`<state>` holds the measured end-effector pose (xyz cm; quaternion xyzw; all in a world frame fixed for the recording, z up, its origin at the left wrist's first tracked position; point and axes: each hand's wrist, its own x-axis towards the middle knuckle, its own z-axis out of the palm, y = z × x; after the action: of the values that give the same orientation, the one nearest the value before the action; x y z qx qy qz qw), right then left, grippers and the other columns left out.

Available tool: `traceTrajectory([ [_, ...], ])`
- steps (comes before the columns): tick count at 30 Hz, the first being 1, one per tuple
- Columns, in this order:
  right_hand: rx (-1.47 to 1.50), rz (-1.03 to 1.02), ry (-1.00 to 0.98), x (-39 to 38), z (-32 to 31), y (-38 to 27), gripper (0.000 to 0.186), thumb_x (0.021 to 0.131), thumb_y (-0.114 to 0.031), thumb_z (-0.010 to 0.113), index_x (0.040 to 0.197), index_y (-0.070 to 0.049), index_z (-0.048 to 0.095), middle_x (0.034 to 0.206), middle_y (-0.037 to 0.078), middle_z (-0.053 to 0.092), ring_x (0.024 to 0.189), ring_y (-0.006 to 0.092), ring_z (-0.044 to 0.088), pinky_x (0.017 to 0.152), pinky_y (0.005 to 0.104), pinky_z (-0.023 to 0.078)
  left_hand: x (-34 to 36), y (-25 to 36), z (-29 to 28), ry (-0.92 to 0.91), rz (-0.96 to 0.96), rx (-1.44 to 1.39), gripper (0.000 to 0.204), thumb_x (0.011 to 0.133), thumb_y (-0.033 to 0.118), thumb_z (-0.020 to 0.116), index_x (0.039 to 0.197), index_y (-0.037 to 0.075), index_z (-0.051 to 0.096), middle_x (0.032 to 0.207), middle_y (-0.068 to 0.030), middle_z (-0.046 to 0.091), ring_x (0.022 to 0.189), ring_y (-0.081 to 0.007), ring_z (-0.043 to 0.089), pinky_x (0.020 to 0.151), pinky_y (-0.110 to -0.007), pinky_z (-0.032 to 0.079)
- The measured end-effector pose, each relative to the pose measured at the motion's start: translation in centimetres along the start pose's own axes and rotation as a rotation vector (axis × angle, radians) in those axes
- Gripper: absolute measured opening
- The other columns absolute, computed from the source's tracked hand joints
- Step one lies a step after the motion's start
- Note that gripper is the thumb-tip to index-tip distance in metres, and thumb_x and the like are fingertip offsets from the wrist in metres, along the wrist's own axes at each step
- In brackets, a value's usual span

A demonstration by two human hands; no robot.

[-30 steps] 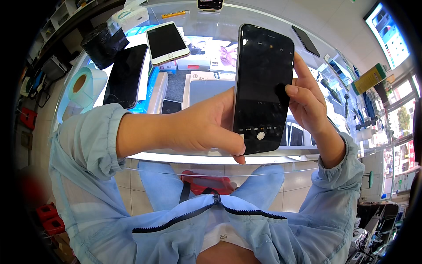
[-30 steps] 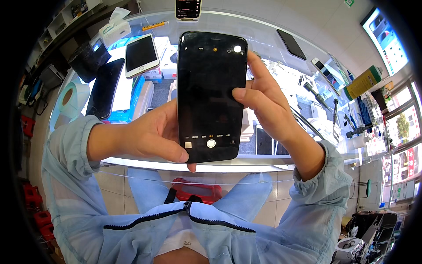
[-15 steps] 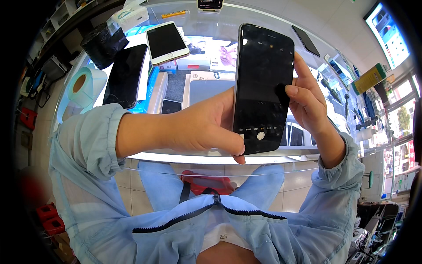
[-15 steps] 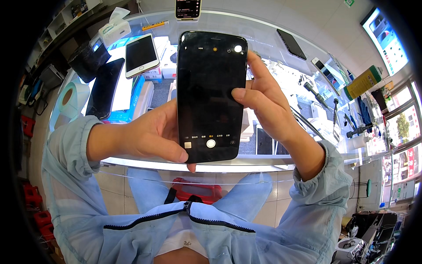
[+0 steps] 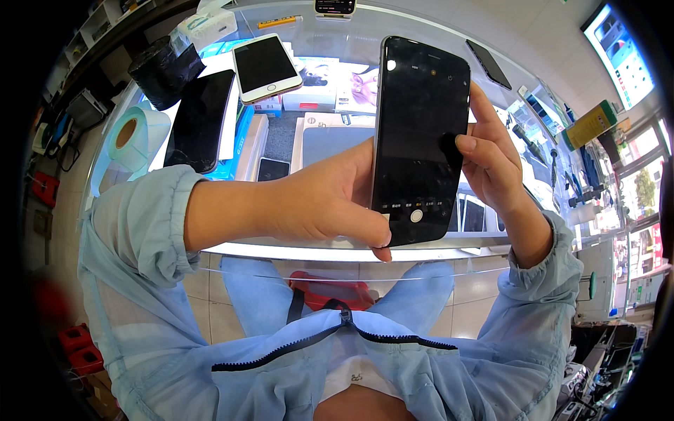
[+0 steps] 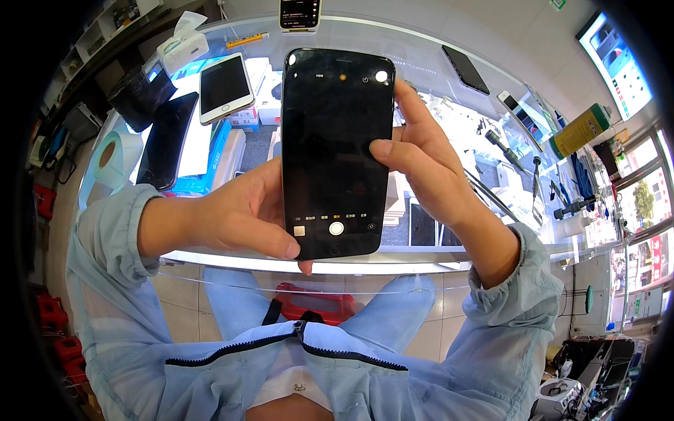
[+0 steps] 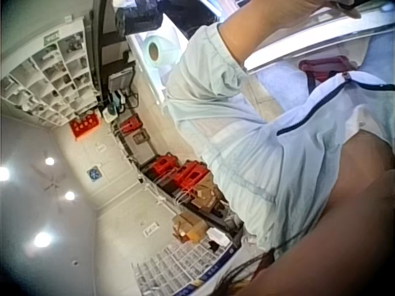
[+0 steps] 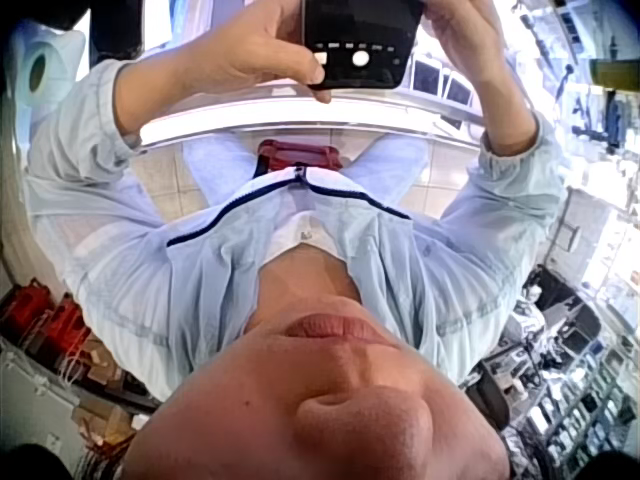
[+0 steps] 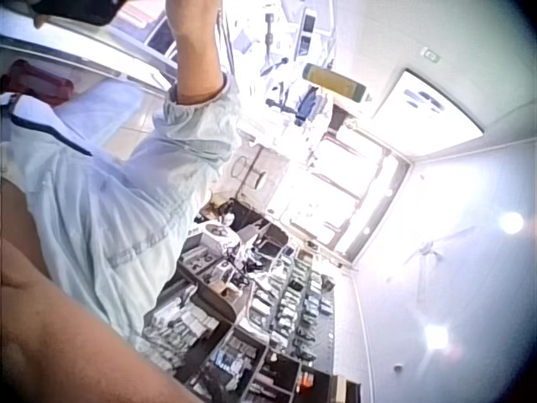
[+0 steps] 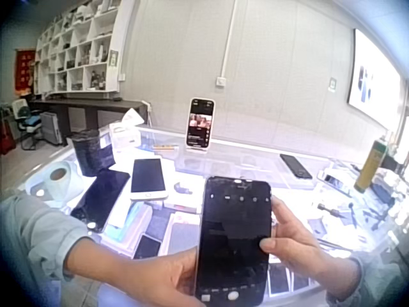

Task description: The person reassembles a disassembled smartphone by connecting internal ribbon cables, securing the display assembly, and fastening screws. They then power on the device and test the camera functionality.

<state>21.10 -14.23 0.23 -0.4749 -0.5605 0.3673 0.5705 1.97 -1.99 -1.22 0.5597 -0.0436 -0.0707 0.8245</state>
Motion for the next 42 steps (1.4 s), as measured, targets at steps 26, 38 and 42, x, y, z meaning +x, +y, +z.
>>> traceTrajectory([
  [26, 0.104, 0.096, -0.188, 0.5, -0.7, 0.1, 0.083, 0.072, -0.002, 0.064, 0.143, -0.001, 0.021, 0.116, 0.021, 0.057, 0.107, 0.0249, 0.059, 0.096, 0.0353, 0.044, 0.6, 1.1, -0.4, 0.159, 0.174, 0.03, 0.068, 0.082, 0.048, 0.059, 0.133, 0.01, 0.034, 0.111, -0.0074, 0.054, 0.098, -0.0161, 0.057, 0.066, -0.028, 0.048],
  [38, 0.18, 0.158, -0.245, 0.8, -1.4, 0.8, 0.093, 0.067, 0.012, 0.064, 0.144, -0.004, 0.015, 0.12, 0.019, 0.054, 0.11, 0.0236, 0.057, 0.095, 0.0346, 0.045, 0.5, 1.1, -0.2, 0.132, 0.181, 0.098, 0.072, 0.08, 0.056, 0.055, 0.133, 0.012, 0.036, 0.115, -0.0069, 0.051, 0.103, -0.016, 0.054, 0.069, -0.028, 0.047],
  [42, 0.172, 0.162, -0.293, 1.0, -1.8, 0.8, 0.094, 0.066, 0.014, 0.064, 0.144, -0.005, 0.016, 0.12, 0.018, 0.054, 0.109, 0.024, 0.057, 0.093, 0.0353, 0.047, 0.5, 0.3, -0.5, 0.115, 0.218, 0.114, 0.081, 0.08, 0.057, 0.055, 0.139, 0.011, 0.024, 0.124, -0.0097, 0.045, 0.112, -0.019, 0.049, 0.076, -0.032, 0.048],
])
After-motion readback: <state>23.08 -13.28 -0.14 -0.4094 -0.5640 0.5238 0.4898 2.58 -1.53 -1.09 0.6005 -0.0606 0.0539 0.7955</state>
